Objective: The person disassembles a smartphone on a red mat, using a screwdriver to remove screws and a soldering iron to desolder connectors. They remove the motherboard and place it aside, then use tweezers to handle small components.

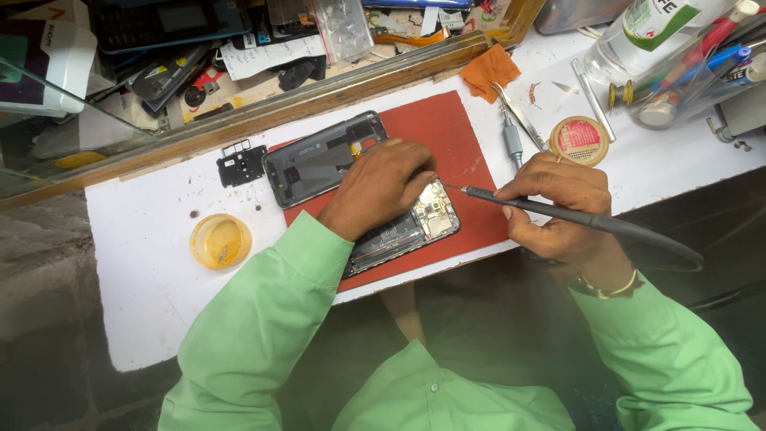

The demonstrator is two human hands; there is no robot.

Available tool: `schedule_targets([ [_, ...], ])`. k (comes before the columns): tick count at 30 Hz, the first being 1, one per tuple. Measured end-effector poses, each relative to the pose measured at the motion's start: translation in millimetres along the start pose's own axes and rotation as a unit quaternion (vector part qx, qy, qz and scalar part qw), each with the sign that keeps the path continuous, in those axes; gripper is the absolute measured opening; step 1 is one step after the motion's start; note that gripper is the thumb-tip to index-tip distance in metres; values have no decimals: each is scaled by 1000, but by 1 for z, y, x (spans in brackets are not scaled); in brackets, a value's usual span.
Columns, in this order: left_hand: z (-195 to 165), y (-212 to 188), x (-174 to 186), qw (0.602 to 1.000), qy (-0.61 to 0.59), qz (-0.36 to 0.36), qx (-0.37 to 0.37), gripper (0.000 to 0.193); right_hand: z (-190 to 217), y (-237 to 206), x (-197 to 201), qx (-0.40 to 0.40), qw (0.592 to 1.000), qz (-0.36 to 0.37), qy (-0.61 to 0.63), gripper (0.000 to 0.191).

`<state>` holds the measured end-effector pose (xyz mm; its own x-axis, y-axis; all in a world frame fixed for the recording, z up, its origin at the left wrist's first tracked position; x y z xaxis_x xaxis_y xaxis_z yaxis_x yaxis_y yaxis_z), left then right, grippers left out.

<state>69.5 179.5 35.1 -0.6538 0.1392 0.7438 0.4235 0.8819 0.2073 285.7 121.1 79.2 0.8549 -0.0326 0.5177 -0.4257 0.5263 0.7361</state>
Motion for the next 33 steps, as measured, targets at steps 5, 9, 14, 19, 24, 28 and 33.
schedule_targets([
  [5,1,0,2,1000,-13,7,15,14,-3,-2,-1,-4,1000,7,2,17],
  [9,0,0,3,1000,-13,3,9,13,-3,-2,-3,-6,1000,12,3,17],
  [14,1,0,2,1000,-6,1,20,13,-4,-1,-6,-13,1000,20,-2,17],
  [19,1,0,2,1000,-6,-5,13,13,-4,-1,-6,-13,1000,21,-7,17],
  [24,1,0,1,1000,-2,-3,16,13,-5,-1,-7,-12,1000,23,-6,17],
  [28,2,0,0,1000,2,3,26,14,-5,-1,-8,-15,1000,26,-7,18],
  [33,3,0,0,1000,4,-2,21,14,-3,0,-6,-7,1000,19,-8,18],
])
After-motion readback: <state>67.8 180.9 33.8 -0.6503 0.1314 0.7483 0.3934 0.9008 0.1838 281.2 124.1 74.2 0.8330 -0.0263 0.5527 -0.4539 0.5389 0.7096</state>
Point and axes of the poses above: each hand's wrist, its own y-axis towards the middle knuckle, its own x-axis out of the back of the hand, z = x × y, the point moved 5 cm from there along y, towards the middle knuckle, and after that the axes turned 14 degrees about x, right-handed, at the moved point
